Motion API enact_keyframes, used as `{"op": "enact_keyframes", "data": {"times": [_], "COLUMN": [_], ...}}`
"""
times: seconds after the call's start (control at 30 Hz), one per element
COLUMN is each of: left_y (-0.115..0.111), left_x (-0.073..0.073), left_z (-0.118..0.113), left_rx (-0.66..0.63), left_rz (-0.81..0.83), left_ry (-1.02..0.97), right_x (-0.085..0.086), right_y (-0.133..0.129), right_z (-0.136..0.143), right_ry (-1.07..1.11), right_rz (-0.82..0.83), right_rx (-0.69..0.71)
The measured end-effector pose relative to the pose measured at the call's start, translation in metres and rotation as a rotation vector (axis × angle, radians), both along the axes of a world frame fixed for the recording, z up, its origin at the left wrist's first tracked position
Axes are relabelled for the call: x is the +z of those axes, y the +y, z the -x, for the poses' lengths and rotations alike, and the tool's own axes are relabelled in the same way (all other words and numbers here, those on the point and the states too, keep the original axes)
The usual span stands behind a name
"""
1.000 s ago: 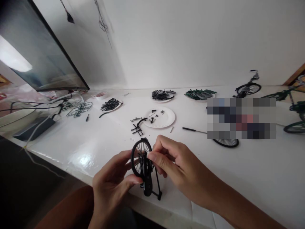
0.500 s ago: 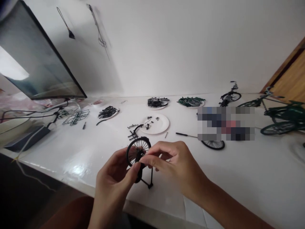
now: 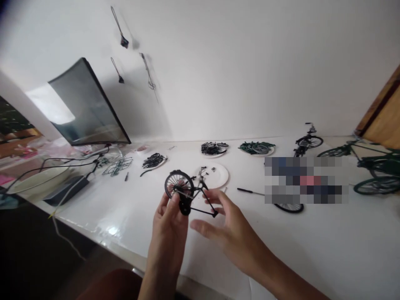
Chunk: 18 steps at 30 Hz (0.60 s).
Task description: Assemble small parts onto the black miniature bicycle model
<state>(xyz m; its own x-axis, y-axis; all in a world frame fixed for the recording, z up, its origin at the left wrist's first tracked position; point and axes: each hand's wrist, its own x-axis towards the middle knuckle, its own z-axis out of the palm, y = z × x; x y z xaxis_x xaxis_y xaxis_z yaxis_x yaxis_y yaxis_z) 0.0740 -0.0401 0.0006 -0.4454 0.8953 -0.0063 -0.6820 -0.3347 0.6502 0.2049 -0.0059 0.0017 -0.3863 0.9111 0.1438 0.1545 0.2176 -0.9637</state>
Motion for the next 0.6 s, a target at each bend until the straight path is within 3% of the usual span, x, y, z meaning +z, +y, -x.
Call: {"op": "enact_keyframes", "data": {"times": [0.1, 0.33, 0.47, 0.6], "left_y": [-0.003, -0.006, -0.009, -0.012], "left_x": [-0.005, -0.020, -0.026, -0.030], "left_z": [-0.007, 0.017, 0.022, 0.008], "left_rx": [0.013, -0.045, -0.025, -0.058], "left_rz": [0.032, 0.133, 0.192, 0.179], "left_ry": [0.051, 0.272, 0.252, 0.157], "right_x": [0.001, -0.003, -0.005, -0.002], "right_y": [0.001, 0.005, 0.004, -0.001], "right_z": [0.004, 0.004, 0.007, 0.009], "right_ry": [0.106, 0.176, 0.300, 0.279], "right_rz": [0.134, 0.297, 0.301, 0.260], "right_rx": [0.121, 0.068, -0.009, 0.121]}}
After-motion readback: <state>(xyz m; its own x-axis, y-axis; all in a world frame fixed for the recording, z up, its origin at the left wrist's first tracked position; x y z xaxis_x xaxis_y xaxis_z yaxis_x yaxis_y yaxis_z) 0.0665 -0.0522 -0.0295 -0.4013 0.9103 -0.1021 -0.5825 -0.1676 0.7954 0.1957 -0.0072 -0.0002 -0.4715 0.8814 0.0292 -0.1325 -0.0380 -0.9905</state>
